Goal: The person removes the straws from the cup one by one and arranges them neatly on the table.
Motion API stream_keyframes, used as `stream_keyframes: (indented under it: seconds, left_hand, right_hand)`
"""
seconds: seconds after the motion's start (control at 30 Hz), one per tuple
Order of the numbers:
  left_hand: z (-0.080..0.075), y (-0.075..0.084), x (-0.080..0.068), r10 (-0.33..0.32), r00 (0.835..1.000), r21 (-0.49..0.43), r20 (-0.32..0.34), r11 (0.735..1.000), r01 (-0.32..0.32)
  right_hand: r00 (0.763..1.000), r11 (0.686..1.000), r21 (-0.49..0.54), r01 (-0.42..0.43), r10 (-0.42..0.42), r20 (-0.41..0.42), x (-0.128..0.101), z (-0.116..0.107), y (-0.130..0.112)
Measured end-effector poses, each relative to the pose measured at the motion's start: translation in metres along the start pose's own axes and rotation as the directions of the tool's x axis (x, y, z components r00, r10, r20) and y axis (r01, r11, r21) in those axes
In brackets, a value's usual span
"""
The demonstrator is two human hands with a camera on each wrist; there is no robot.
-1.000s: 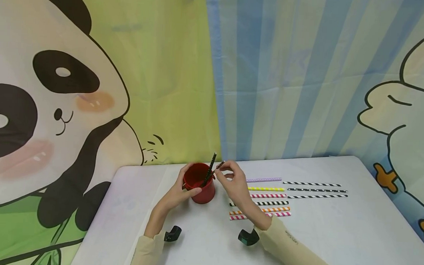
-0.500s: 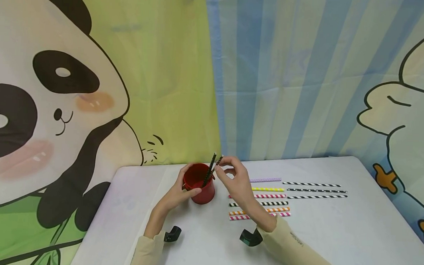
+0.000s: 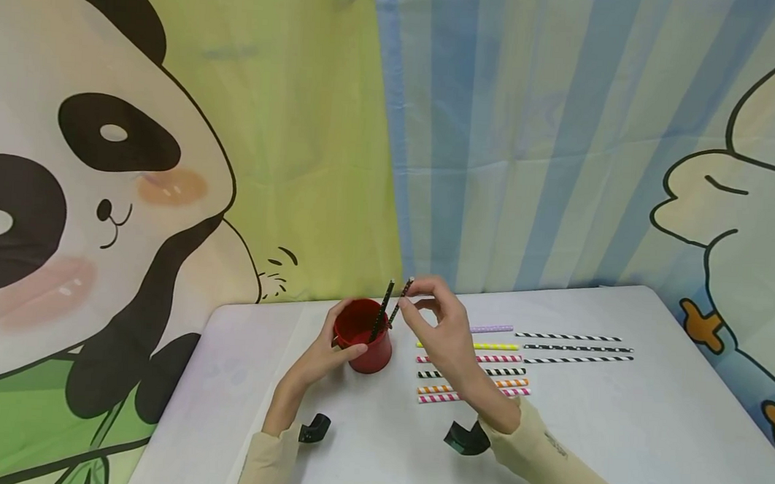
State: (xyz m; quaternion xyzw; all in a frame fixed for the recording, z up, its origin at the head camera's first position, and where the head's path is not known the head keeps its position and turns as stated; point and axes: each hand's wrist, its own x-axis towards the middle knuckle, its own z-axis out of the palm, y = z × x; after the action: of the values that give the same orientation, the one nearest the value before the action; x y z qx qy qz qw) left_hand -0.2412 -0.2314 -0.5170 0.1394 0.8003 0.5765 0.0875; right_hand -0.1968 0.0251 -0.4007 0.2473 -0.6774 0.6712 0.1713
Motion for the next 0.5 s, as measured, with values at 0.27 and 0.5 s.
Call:
stream_keyframes:
  seconds: [0.27,0.5]
  left_hand:
    - [0.0,-0.001,-0.001,0.005,1.0,-0.003,-0.002,1.0,-0.005]
    - [0.0,-0.001,-0.001,0.008,1.0,-0.003,0.001,1.0,-0.008]
  right_hand:
    - [1.0,0.998,-0.051,0.027,-0.027,0.0,-0.003,-0.006,0.0]
    - [0.997,0.966,-0.252,0.063,-0.048,0.068,-0.009,-0.015,0.015]
